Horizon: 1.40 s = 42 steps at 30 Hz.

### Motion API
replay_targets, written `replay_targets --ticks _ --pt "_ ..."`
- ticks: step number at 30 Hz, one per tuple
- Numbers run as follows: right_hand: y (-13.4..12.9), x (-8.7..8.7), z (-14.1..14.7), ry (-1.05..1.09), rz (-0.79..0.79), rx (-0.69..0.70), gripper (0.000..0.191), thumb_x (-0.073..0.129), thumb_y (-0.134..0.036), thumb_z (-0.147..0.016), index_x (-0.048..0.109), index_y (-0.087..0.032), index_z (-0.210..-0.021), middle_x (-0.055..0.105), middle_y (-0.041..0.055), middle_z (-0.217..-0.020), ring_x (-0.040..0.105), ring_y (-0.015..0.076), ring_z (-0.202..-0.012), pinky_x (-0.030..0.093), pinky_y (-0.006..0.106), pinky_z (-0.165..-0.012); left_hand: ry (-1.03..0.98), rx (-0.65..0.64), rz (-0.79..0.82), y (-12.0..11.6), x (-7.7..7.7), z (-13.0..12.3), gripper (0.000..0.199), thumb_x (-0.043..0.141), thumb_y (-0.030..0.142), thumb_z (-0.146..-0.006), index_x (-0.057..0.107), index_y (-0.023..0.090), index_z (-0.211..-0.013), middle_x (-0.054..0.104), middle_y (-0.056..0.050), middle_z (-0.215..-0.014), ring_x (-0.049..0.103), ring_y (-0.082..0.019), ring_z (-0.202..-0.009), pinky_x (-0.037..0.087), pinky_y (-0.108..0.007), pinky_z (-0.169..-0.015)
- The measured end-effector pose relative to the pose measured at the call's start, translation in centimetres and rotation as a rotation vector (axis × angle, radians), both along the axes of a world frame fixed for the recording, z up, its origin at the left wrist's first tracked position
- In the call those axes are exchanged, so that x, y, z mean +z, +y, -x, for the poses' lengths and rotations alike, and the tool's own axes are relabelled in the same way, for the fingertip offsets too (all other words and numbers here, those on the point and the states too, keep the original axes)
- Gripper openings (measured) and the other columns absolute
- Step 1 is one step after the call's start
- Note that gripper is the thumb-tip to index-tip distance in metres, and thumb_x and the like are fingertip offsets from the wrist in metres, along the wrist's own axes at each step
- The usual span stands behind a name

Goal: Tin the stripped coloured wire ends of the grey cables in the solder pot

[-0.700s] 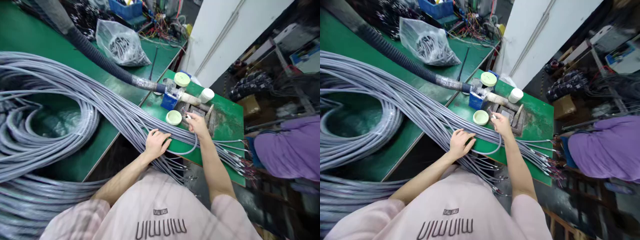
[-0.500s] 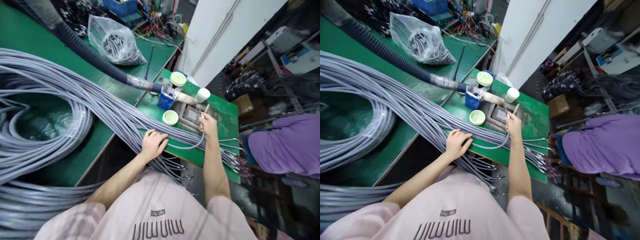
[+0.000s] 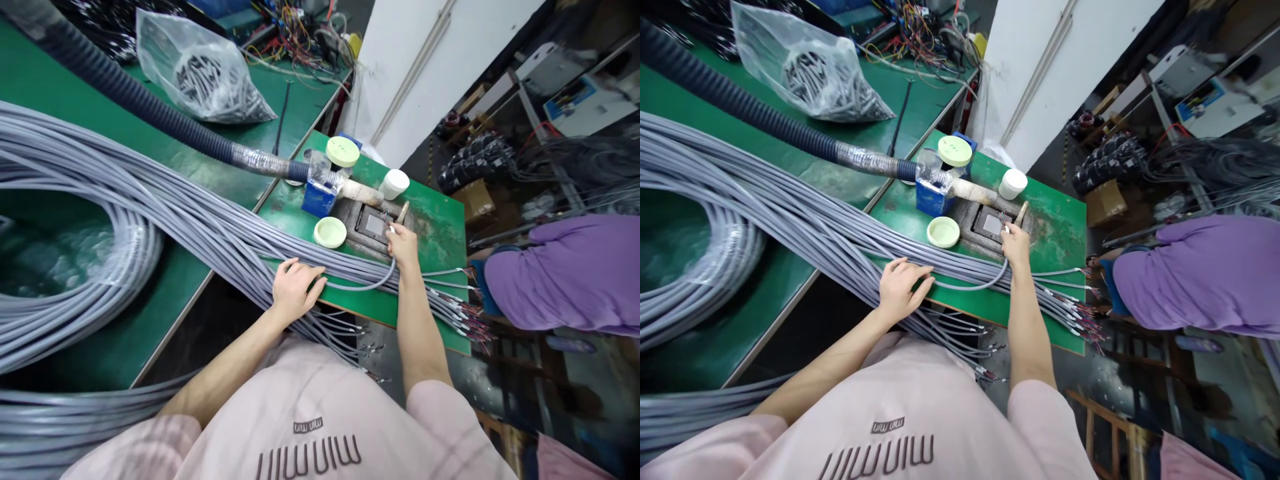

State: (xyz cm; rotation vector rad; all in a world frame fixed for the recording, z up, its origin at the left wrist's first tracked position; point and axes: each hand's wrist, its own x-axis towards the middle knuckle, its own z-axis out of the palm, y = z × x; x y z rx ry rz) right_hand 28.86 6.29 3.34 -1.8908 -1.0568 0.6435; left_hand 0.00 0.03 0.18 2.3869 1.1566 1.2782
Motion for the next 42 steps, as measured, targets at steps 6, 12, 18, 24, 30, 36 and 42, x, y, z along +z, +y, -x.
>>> replay_targets --ticks 6,12,18,24,30,36,42 --pt "0.4 -0.1 -0.2 -0.075 0.035 0.021 0.048 0.052 -0.023 -0.067 0.07 -0.007 -0.109 0.044 -0.007 -0.038 0.042 0.0106 -0.036 0.034 0.02 -0.04 -0.006 -0.005 0.029 -0.1 0.0 0.0 0.014 0.058 0.026 -0.087 0.065 0.021 -0.099 0.073 0.0 -0.081 0.066 -0.015 -0.077 0.04 -0.039 -0.098" --pt "0.5 -0.1 -0.2 -0.119 0.059 0.026 0.048 0.052 -0.023 -0.067 0.07 -0.006 -0.108 0.048 -0.0057 -0.042 0.045 0.0109 -0.038 0.037 0.021 -0.042 -0.013 -0.004 0.035 -0.1 0.0 0.0 0.014 0.057 0.026 -0.088 0.065 0.021 -0.098 0.073 0.001 -0.08 0.066 -0.015 -0.077 0.04 -0.039 -0.098" --pt "0.5 0.4 0.3 -0.101 0.073 0.024 0.047 0.053 -0.021 -0.067 0.07 -0.005 -0.108 0.046 -0.0063 -0.04 0.043 0.0107 -0.037 0.036 0.021 -0.041 -0.009 -0.008 0.029 0.0 -0.3 0.0 0.015 0.057 0.027 -0.088 0.066 0.022 -0.098 0.073 0.0 -0.081 0.065 -0.016 -0.078 0.039 -0.039 -0.098" --pt "-1.2 1.7 1.0 -0.022 0.028 0.008 0.044 0.054 -0.028 -0.075 0.066 -0.008 -0.111 0.043 -0.0087 -0.036 0.037 0.0089 -0.031 0.031 0.019 -0.035 0.007 0.002 0.015 -0.1 -0.4 0.0 0.016 0.057 0.027 -0.088 0.067 0.021 -0.098 0.073 0.0 -0.081 0.066 -0.016 -0.077 0.04 -0.039 -0.098" --pt "-13.2 5.8 0.9 -0.063 -0.135 0.065 0.036 0.055 -0.046 -0.086 0.07 -0.017 -0.1 0.063 -0.0009 -0.054 0.06 0.0134 -0.05 0.05 0.026 -0.055 0.015 -0.011 0.101 0.0 0.1 0.1 0.016 0.055 0.029 -0.089 0.068 0.021 -0.094 0.073 0.0 -0.075 0.063 -0.014 -0.065 0.042 -0.037 -0.09" --pt "-26.8 3.0 -1.2 0.154 0.611 0.3 0.047 0.054 -0.058 -0.082 0.068 -0.015 -0.069 0.069 0.006 -0.06 0.061 0.0158 -0.042 0.048 0.028 -0.045 0.071 -0.165 0.216 -0.4 0.9 -0.9 0.02 0.052 0.031 -0.092 0.07 0.022 -0.092 0.07 0.0 -0.075 0.061 -0.014 -0.07 0.04 -0.035 -0.079" --pt "-28.0 -1.8 3.7 0.352 0.731 0.489 0.034 0.055 -0.044 -0.085 0.069 -0.015 -0.097 0.07 0.0032 -0.066 0.063 0.0135 -0.05 0.049 0.025 -0.052 0.287 -0.193 0.149 -1.3 1.0 -4.2 0.026 0.052 0.033 -0.091 0.066 0.021 -0.109 0.066 -0.009 -0.102 0.055 -0.024 -0.092 0.036 -0.04 -0.076"
